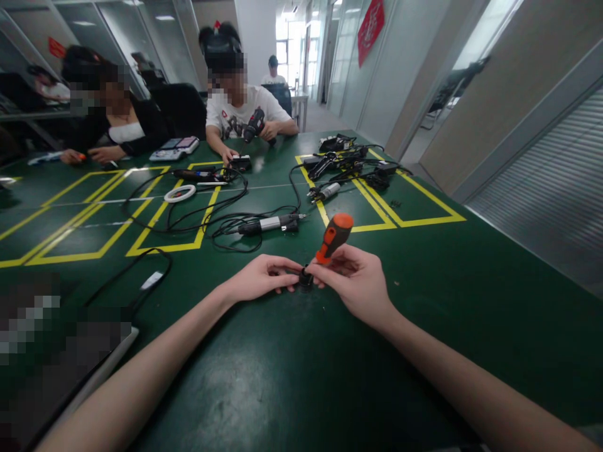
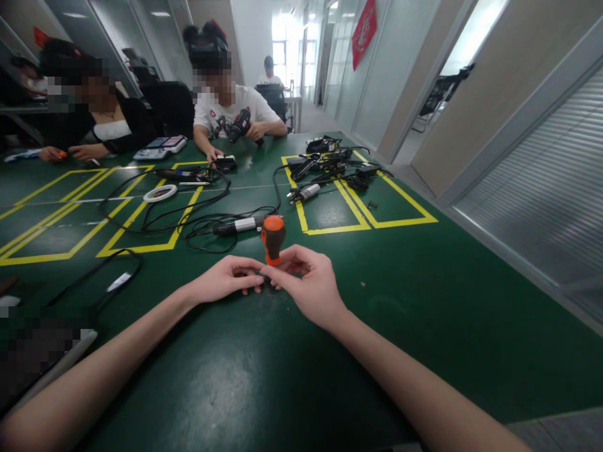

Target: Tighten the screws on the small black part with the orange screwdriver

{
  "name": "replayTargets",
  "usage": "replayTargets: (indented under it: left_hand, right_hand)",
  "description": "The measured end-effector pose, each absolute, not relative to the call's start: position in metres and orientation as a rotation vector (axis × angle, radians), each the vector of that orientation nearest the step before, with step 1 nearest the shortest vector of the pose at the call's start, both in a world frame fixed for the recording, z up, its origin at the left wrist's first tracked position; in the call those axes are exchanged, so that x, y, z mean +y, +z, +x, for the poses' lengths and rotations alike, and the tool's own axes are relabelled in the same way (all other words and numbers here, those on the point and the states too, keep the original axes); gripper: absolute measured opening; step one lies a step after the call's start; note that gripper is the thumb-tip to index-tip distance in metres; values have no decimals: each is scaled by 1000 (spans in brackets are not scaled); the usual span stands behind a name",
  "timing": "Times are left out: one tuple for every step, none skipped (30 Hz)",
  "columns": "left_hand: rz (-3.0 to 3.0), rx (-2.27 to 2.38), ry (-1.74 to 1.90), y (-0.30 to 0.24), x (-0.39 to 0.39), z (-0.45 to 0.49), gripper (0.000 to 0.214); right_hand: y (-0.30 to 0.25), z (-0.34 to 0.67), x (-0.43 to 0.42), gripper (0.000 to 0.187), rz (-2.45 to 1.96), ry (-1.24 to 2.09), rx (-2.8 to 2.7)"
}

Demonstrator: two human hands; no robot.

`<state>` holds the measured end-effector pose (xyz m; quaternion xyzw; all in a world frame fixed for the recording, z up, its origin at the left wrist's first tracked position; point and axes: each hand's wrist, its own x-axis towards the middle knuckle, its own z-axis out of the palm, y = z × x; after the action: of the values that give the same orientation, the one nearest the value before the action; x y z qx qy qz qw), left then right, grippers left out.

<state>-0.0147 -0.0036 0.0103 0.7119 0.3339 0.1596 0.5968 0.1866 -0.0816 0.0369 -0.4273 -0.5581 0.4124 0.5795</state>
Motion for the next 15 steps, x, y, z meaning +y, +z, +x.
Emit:
replayTargets:
  left_hand:
    - [1657,774,371,10,-3,-15,44]
    - [1657,770,373,10,-3,-15,44]
    - [1656,764,374,9,-3,-15,45]
    - [1653,757,375,9,-3,-15,45]
    - [1650,750,376,9,-3,-15,46]
    - [1650,744,378,9,-3,-15,47]
    - [1650,742,380,9,-3,-14,47]
    - [1650,742,381,9,-3,-14,48]
    - [1650,744,381,10,-3,-14,48]
    - [1649,748,382,10,-3,-13,48]
    - [1648,752,382,10,-4,-13,47]
    - [1648,755,382,11,-4,-13,47]
    - [1648,755,384,11,-4,-13,46]
    - [1649,750,387,11,-4,-13,46]
    - [1649,743,392,11,-5,-13,45]
  right_hand:
    - [36,187,-81,32,-992,954,-1295]
    - [36,187,-80,32,-980,940,-1290]
    - [35,187,-79,32,-967,929,-1294]
    - [35,188,-78,31,-955,925,-1305]
    - [35,189,-78,30,-947,930,-1320]
    - [35,190,-78,28,-947,941,-1335]
    - [35,191,-78,28,-954,957,-1344]
    - [35,192,-78,28,-964,974,-1344]
    - [35,192,-79,29,-975,990,-1335]
    - [36,192,-79,31,-986,1003,-1316]
    - [36,192,-80,33,-994,1018,-1296]
    - [37,191,-80,34,-998,1032,-1283]
    - [37,191,-81,33,-1000,1041,-1281]
    - [38,190,-81,32,-1000,1043,-1291]
    - [38,190,-82,30,-995,1038,-1309]
